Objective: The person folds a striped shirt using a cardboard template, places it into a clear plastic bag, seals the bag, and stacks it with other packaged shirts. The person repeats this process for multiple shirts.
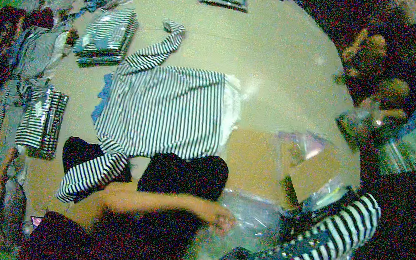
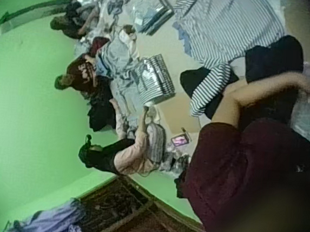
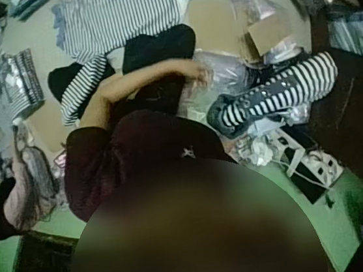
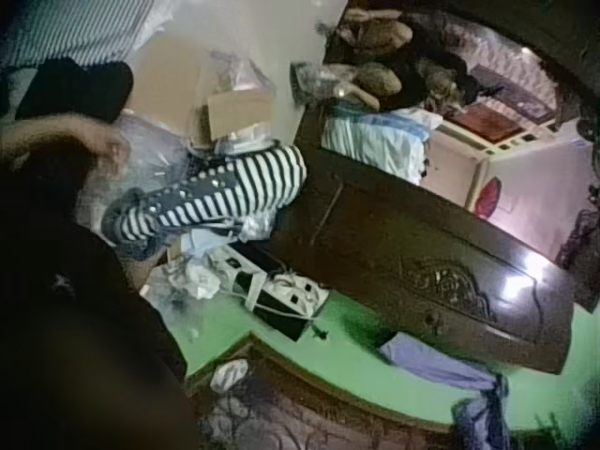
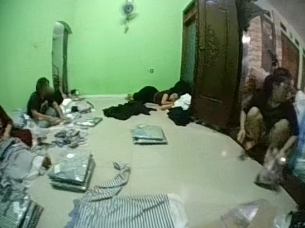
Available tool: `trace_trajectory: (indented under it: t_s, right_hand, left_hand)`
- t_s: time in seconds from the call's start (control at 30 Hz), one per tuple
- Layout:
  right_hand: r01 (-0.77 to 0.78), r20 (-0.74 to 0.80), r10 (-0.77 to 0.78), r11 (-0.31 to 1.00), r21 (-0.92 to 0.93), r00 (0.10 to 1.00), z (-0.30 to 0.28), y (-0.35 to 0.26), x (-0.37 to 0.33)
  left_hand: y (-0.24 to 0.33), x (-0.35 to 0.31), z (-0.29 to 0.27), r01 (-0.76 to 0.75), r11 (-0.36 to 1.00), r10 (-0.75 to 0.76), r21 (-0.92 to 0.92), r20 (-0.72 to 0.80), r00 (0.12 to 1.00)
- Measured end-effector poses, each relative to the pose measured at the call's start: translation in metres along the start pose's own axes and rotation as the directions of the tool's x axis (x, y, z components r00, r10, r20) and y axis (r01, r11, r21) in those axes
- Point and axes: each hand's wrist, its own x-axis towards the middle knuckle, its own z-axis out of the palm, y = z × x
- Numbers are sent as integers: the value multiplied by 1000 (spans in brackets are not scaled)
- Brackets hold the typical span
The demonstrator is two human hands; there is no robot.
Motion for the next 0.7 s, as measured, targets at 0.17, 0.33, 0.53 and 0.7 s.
trace_trajectory:
  t_s: [0.17, 0.33, 0.53, 0.7]
  right_hand:
    - [31, 165, -26, 999, -29, 986, 67, -9, 24]
    - [54, 281, -43, 998, -34, 959, 129, -3, 37]
    - [74, 362, -46, 995, -62, 931, 182, 14, 45]
    - [132, 460, -62, 984, -122, 886, 202, 28, 37]
  left_hand:
    - [115, -160, -151, 257, 888, 6, 381, -569, 822]
    - [222, -285, -194, 717, 443, 742, 538, -668, 44]
    - [257, -319, -154, 756, -441, 858, 483, -20, 514]
    - [164, -307, -139, 517, -555, 602, 651, -114, 790]
